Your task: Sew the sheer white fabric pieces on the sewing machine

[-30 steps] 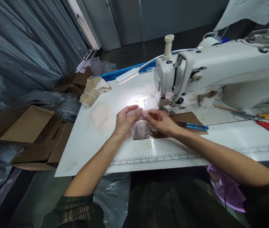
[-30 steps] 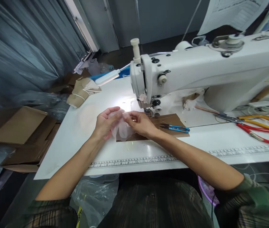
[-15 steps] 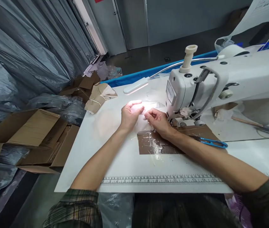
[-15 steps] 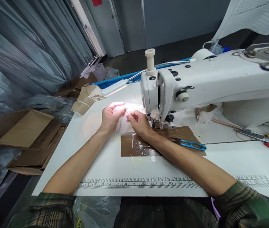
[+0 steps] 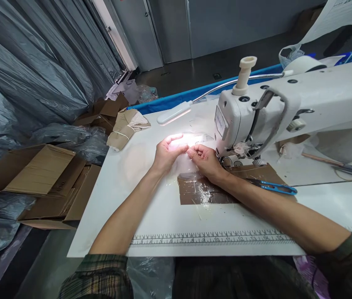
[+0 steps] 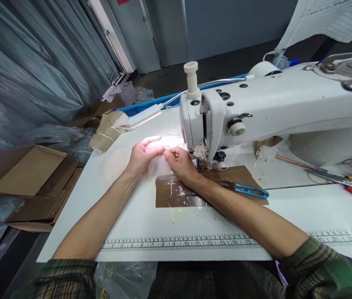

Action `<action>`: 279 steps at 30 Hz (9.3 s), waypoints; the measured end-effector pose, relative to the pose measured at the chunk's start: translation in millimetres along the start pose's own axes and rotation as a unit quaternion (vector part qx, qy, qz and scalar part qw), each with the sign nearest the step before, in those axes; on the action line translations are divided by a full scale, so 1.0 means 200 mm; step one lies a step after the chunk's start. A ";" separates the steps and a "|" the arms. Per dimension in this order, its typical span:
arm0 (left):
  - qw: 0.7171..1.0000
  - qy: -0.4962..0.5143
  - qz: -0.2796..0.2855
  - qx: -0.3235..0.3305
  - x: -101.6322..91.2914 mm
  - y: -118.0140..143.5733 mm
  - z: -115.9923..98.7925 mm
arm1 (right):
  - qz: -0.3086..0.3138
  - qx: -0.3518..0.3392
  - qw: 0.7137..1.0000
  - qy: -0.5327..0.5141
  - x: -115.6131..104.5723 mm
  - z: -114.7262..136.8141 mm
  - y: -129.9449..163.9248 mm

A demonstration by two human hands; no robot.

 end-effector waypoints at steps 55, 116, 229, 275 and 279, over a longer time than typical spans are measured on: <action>0.993 -0.004 0.116 -0.008 0.11 0.45 -0.21 | 0.206 0.211 0.951 -0.091 -0.36 0.12 0.49; 0.957 0.264 -0.116 0.021 -0.19 -0.13 0.00 | -0.047 0.097 0.961 -0.254 0.07 -0.06 -0.26; 0.700 -0.486 0.215 0.477 0.42 0.44 -0.02 | 0.209 -0.261 0.793 0.510 -0.53 0.11 0.36; 0.666 -0.483 0.246 0.512 0.44 0.50 -0.01 | 0.200 -0.220 0.846 0.443 -0.54 0.16 0.42; 0.668 -0.478 0.230 0.522 0.44 0.50 -0.01 | 0.214 -0.234 0.818 0.480 -0.53 0.15 0.43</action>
Point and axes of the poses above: each hand's wrist, its own y-axis away from the middle knuckle, its own x-axis out of the palm, z = x × y, the point moved 5 cm from there along -y, towards the middle knuckle, and after that the axes turned 3 degrees about z, right-handed, at the moved point
